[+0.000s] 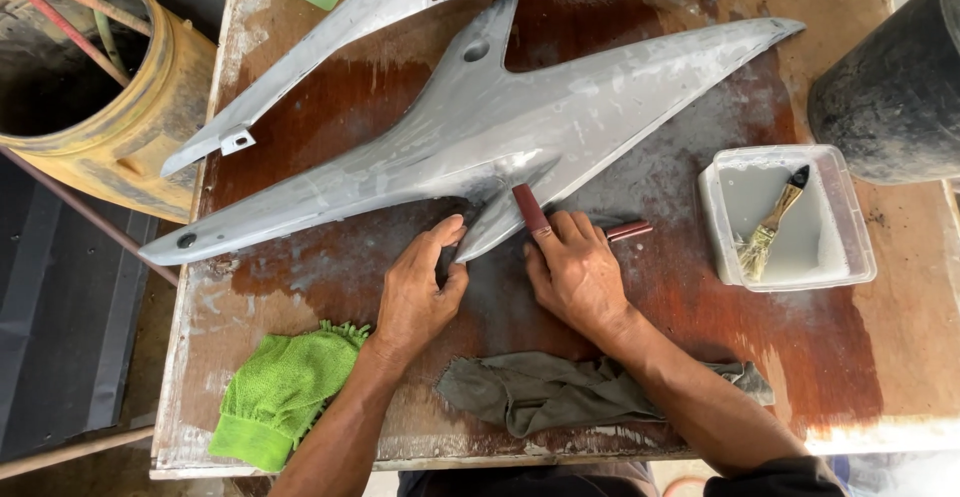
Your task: The person sands a grey motorcycle mudguard with a sanding block on a wooden workbench. They hold the part with one hand and sand the surface with the other, occasionally dipping the block into a container of water.
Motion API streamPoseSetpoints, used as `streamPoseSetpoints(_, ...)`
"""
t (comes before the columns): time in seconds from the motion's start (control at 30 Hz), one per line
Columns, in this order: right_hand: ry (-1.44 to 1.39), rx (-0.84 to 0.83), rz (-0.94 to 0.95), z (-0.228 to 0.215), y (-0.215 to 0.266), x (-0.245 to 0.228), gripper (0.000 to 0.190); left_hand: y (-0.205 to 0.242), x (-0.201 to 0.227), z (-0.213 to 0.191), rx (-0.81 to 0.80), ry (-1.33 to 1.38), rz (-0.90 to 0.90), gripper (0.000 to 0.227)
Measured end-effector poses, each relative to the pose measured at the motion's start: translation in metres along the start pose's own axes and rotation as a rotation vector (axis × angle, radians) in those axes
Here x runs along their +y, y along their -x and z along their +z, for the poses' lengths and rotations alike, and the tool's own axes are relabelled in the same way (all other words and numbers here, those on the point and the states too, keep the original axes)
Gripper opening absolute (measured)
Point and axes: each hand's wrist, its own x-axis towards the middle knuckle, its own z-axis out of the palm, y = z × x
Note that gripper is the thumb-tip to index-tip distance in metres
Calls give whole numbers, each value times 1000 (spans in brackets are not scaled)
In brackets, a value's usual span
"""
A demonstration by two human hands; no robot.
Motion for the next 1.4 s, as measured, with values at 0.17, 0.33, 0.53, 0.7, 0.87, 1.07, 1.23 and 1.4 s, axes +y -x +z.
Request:
streamPoseSetpoints(0.17, -116, -6, -89, 13, 10, -13, 21, -2, -1, 0, -4, 1, 10, 56)
streamPoseSetpoints(0.33, 18, -3, 45, 3, 6, -5, 17, -2, 0, 2, -4, 8, 2, 54)
streamPoseSetpoints(0.53, -89, -64, -112, 22, 19, -6, 18, 2, -4, 3, -7, -10, -12, 56)
streamPoseSetpoints(0.7, -86, -3, -39, 12, 11, -5, 29, 1, -4, 3, 1, -7, -12, 54)
streamPoseSetpoints(0.87, -130, -55, -73, 7, 9, -9, 19, 1, -3, 3, -1, -2, -21, 55)
streamPoseSetpoints(1.07, -100, -54, -41, 30, 23, -2, 19, 0, -1, 3, 12, 4, -26, 55)
streamPoseSetpoints(1.23, -159, -94, -116, 5, 8, -9, 15, -3, 1, 1, -9, -6, -35, 55)
streamPoseSetpoints(1.4, -58, -129, 86, -2, 0, -7, 33, -1, -2, 3, -7, -12, -43, 54)
